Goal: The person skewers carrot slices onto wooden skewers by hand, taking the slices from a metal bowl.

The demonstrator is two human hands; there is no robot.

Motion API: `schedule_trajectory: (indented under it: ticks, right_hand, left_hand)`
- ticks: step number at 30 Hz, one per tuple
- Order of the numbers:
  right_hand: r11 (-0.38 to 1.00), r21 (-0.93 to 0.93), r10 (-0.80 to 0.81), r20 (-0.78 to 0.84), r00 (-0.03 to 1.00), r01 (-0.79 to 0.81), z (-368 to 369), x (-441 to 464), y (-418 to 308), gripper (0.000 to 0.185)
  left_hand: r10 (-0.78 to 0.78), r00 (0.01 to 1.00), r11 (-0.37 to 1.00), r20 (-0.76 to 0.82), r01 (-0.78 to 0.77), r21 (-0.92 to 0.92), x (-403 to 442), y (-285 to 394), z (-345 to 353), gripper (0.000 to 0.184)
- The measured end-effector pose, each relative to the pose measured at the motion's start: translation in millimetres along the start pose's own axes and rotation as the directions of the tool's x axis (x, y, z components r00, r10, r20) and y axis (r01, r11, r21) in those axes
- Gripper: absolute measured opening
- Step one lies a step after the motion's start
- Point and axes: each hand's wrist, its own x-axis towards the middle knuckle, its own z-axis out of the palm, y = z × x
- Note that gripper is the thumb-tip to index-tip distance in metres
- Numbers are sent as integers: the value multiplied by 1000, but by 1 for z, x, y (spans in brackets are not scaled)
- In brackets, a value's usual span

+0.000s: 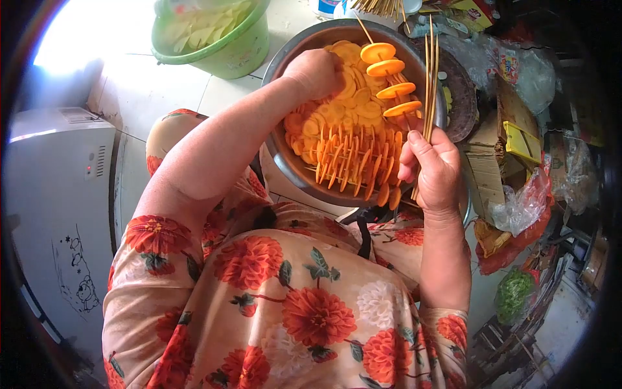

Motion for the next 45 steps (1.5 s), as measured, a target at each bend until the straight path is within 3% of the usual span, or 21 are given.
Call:
schedule_trajectory:
  ticks: [1,6,8,9,10,11,15,21,28,34,36,37,39,40,42,45]
  right_hand:
    - [1000,7,1,5,1000,-1,0,-1,0,18]
    - [999,-17,30,22,999,-30,0,-3,-3,17]
    - [999,-22,49,35,998,-48,1,-4,-4,16]
    - [998,-52,44,70,997,-40,1,-5,-4,15]
    - [996,-82,39,105,994,-30,1,-5,-4,15]
    - [996,-82,34,107,994,-25,1,-5,-4,15]
    - [998,-61,41,117,992,-34,2,-6,-2,13]
    - [999,-46,23,105,994,-18,4,-6,-1,12]
    - [998,-59,21,96,995,-15,5,-5,-2,12]
    - [995,-92,31,78,996,-24,5,-6,-3,12]
    - [996,-90,30,78,997,-23,4,-5,-2,12]
    - [995,-91,33,73,997,-27,4,-5,-1,12]
    - [995,-93,37,67,997,-31,3,-5,0,12]
    - [996,-84,35,65,997,-30,4,-6,0,12]
    - [997,-74,34,62,998,-30,6,-7,1,12]
    - [997,-73,29,47,998,-26,6,-5,2,13]
  left_hand:
    - [-30,999,999,-10,30,-30,-1,0,-2,33]
    - [101,975,988,-200,-75,135,-7,-4,-14,31]
    - [154,972,985,-176,-166,-55,-4,-11,-21,24]
    - [155,972,985,-179,-167,-53,-2,-13,-23,24]
    - [11,992,835,-123,-77,-545,0,-14,-27,19]
    - [-86,996,459,-4,36,-888,-2,-10,-34,15]
    - [-84,995,184,-57,-41,-982,-12,-6,-46,14]
    - [-152,986,73,-73,-62,-995,-14,-8,-53,21]
    - [-179,976,83,-121,-107,-991,-10,-12,-53,20]
    - [-175,957,184,-233,-201,-962,-12,-7,-50,18]
    - [-188,918,318,-349,-279,-906,-11,-4,-47,20]
    - [-188,918,318,-349,-279,-906,-11,-4,-46,20]
    - [-188,891,510,-414,-271,-816,-13,-1,-44,18]
    - [-188,891,510,-413,-271,-816,-14,0,-43,18]
    - [-133,893,667,-431,-241,-705,-17,2,-39,17]
    - [-72,926,674,-371,-229,-703,-25,11,-29,16]
